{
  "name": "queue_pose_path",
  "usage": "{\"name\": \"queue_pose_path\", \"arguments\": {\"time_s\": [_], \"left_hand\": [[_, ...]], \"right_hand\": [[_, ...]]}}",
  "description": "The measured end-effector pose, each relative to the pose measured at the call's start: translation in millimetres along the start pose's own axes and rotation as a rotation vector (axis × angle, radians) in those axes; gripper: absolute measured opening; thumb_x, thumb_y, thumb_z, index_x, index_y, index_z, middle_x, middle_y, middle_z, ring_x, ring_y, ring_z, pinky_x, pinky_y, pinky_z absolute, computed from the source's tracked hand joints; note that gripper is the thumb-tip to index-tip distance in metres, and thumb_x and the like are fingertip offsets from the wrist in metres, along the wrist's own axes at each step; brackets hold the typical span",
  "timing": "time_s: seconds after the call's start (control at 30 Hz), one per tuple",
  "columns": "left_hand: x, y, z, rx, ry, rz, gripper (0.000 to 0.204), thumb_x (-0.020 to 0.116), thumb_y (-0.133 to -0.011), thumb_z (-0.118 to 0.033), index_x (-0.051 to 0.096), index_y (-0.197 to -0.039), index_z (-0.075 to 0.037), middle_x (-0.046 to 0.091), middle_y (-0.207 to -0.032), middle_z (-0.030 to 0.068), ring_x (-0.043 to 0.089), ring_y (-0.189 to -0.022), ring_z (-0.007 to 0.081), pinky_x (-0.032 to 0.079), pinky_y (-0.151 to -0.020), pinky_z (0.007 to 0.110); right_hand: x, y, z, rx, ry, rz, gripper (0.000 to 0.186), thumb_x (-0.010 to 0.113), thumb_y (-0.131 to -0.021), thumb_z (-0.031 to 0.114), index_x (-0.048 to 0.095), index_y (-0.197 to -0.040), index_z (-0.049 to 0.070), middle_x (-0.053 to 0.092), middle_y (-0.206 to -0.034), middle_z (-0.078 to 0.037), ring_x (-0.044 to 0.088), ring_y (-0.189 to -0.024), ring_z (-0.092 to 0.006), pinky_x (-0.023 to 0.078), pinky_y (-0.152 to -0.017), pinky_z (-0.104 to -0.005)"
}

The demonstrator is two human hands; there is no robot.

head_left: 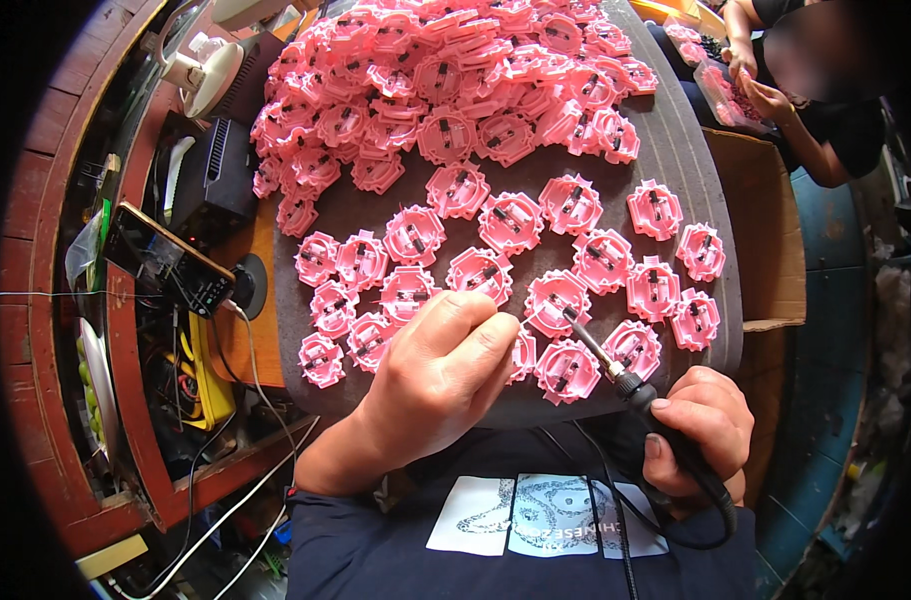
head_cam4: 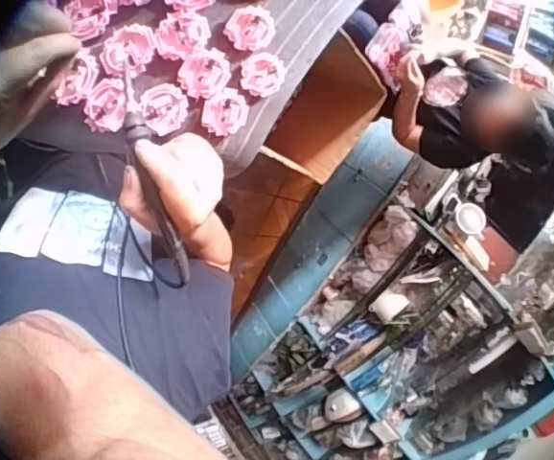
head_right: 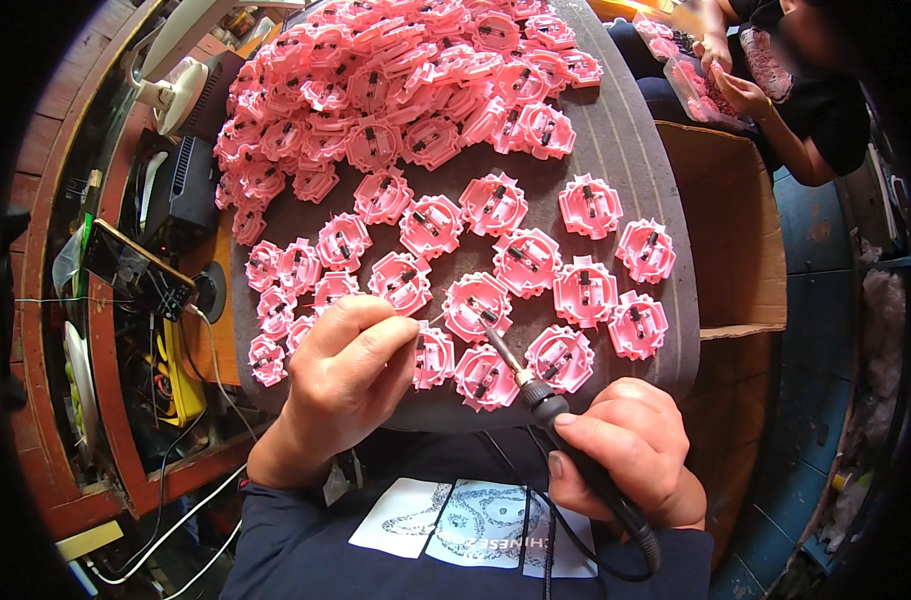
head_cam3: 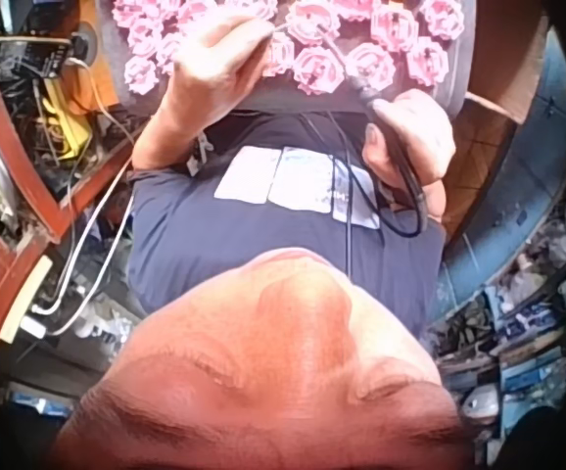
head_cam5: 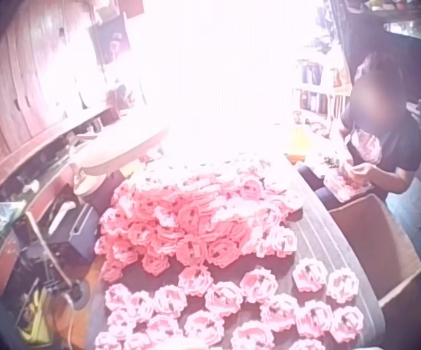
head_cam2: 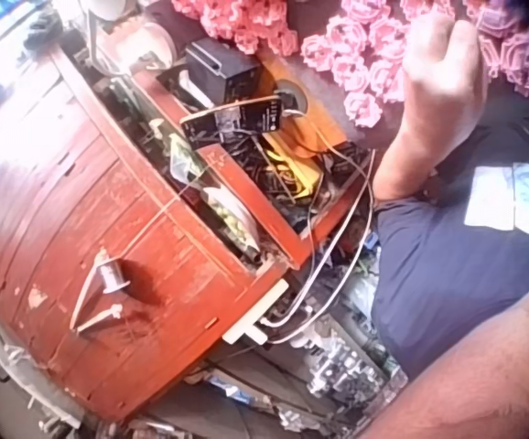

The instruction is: The person uses a soldering iron to attach small black components to pink plastic parts on a workbench. They handle each part individually, apply solder, and place the finished pieces back on the table. A second person works nearby with similar parts.

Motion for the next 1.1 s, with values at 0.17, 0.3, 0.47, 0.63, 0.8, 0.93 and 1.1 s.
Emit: {"name": "queue_pose_path", "arguments": {"time_s": [0.17, 0.3, 0.47, 0.63, 0.8, 0.93, 1.1], "left_hand": [[-4.9, -4.4, 1.0, -0.021, 0.015, 0.043, 0.024, 0.081, -0.081, 0.010, 0.071, -0.101, 0.001, 0.068, -0.088, 0.0123, 0.068, -0.074, 0.0273, 0.056, -0.065, 0.036], [-8.0, -26.6, -4.7, -0.002, -0.006, -0.022, 0.022, 0.081, -0.081, 0.011, 0.070, -0.097, 0.001, 0.068, -0.086, 0.0120, 0.068, -0.073, 0.0262, 0.056, -0.065, 0.035], [-33.4, -50.3, -14.5, 0.059, -0.139, -0.178, 0.025, 0.082, -0.080, 0.009, 0.077, -0.102, -0.002, 0.070, -0.095, 0.0120, 0.069, -0.083, 0.0243, 0.057, -0.068, 0.034], [15.0, -49.3, -18.9, 0.090, -0.045, 0.135, 0.027, 0.082, -0.077, 0.005, 0.073, -0.102, 0.000, 0.067, -0.094, 0.0124, 0.071, -0.083, 0.0301, 0.059, -0.072, 0.040], [44.0, -50.8, -14.3, 0.156, -0.078, 0.210, 0.027, 0.080, -0.078, 0.001, 0.072, -0.104, 0.000, 0.067, -0.096, 0.0114, 0.069, -0.082, 0.0296, 0.056, -0.069, 0.040], [52.0, -52.3, -10.0, 0.146, -0.096, 0.245, 0.027, 0.080, -0.078, -0.001, 0.071, -0.104, 0.000, 0.067, -0.095, 0.0109, 0.068, -0.081, 0.0293, 0.055, -0.069, 0.040], [55.6, -52.4, -7.6, 0.143, -0.099, 0.259, 0.026, 0.080, -0.078, -0.002, 0.071, -0.103, 0.001, 0.067, -0.095, 0.0111, 0.068, -0.081, 0.0291, 0.055, -0.069, 0.040]], "right_hand": [[-3.0, -1.8, -1.3, -0.010, 0.027, -0.045, 0.036, 0.081, -0.077, 0.007, 0.068, -0.110, 0.003, 0.063, -0.075, -0.009, 0.061, -0.060, -0.0258, 0.051, -0.057, -0.0377], [-14.8, 3.4, -8.2, 0.038, 0.093, -0.174, 0.033, 0.078, -0.081, 0.007, 0.067, -0.111, 0.001, 0.061, -0.075, -0.009, 0.060, -0.060, -0.0260, 0.050, -0.057, -0.0369], [-23.6, 6.2, -15.6, 0.064, 0.145, -0.206, 0.031, 0.077, -0.081, 0.007, 0.068, -0.110, 0.000, 0.062, -0.078, -0.011, 0.060, -0.062, -0.0265, 0.050, -0.058, -0.0369], [-27.2, 5.2, -20.9, 0.073, 0.145, -0.213, 0.032, 0.078, -0.080, 0.007, 0.068, -0.109, 0.000, 0.063, -0.079, -0.012, 0.061, -0.062, -0.0272, 0.051, -0.059, -0.0374], [-26.7, 9.2, -28.3, 0.091, 0.150, -0.210, 0.034, 0.080, -0.076, 0.007, 0.070, -0.108, 0.001, 0.067, -0.082, -0.013, 0.065, -0.065, -0.0293, 0.056, -0.065, -0.0397], [-26.3, 9.8, -29.8, 0.092, 0.165, -0.204, 0.035, 0.081, -0.074, 0.007, 0.071, -0.108, 0.001, 0.069, -0.083, -0.013, 0.067, -0.068, -0.0303, 0.059, -0.070, -0.0418], [-25.3, 9.7, -32.5, 0.099, 0.144, -0.173, 0.035, 0.081, -0.074, 0.007, 0.071, -0.107, 0.002, 0.069, -0.083, -0.013, 0.068, -0.069, -0.0307, 0.059, -0.072, -0.0428]]}}
Point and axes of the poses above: each hand's wrist, its own y-axis away from the middle knuckle, its own x-axis out of the palm, z = x × y, the point moved 8 cm from there along -y, towards the middle knuckle
